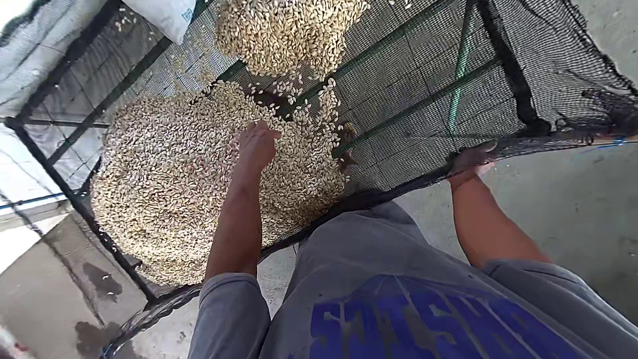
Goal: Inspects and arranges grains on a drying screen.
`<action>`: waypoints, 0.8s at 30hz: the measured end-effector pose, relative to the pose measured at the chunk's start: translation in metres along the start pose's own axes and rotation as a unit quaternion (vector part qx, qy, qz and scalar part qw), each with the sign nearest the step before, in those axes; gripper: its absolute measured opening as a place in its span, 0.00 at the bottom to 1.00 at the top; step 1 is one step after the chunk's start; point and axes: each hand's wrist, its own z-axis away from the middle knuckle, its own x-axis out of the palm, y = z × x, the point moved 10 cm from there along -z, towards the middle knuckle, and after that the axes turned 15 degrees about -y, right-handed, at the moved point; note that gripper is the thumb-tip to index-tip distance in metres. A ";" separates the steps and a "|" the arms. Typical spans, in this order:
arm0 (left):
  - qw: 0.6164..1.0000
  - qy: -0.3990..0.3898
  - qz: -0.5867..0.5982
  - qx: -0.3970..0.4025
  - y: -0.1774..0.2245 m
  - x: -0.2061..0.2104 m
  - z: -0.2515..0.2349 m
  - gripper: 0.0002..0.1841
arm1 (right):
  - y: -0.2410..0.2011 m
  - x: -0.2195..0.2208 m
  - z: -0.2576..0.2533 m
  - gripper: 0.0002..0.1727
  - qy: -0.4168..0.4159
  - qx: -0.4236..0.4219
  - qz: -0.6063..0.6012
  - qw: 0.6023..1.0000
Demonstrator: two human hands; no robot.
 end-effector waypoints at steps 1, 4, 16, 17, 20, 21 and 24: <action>1.000 -0.010 -0.007 -0.004 -0.001 0.002 -0.004 0.17 | 0.001 0.000 -0.001 0.35 0.002 0.004 -0.001 1.000; 0.999 -0.026 -0.026 -0.012 -0.005 0.007 -0.012 0.12 | 0.002 0.000 -0.002 0.35 0.002 0.018 0.002 1.000; 0.918 0.070 0.388 0.031 -0.029 -0.006 0.061 0.10 | 0.006 0.005 -0.002 0.35 -0.017 0.024 -0.051 0.998; 0.910 0.082 0.405 0.040 -0.029 -0.004 0.067 0.10 | 0.006 0.004 -0.003 0.35 -0.015 0.021 -0.052 0.998; 0.906 0.120 0.402 0.050 -0.030 -0.001 0.084 0.09 | 0.005 0.004 -0.006 0.34 -0.019 0.007 -0.044 0.999; 0.907 0.130 0.398 0.046 -0.029 -0.001 0.089 0.09 | 0.006 0.004 -0.007 0.34 -0.020 0.003 -0.039 0.999; 0.908 0.160 0.386 0.036 -0.025 0.001 0.103 0.09 | 0.003 0.004 -0.005 0.33 -0.020 0.001 -0.028 0.999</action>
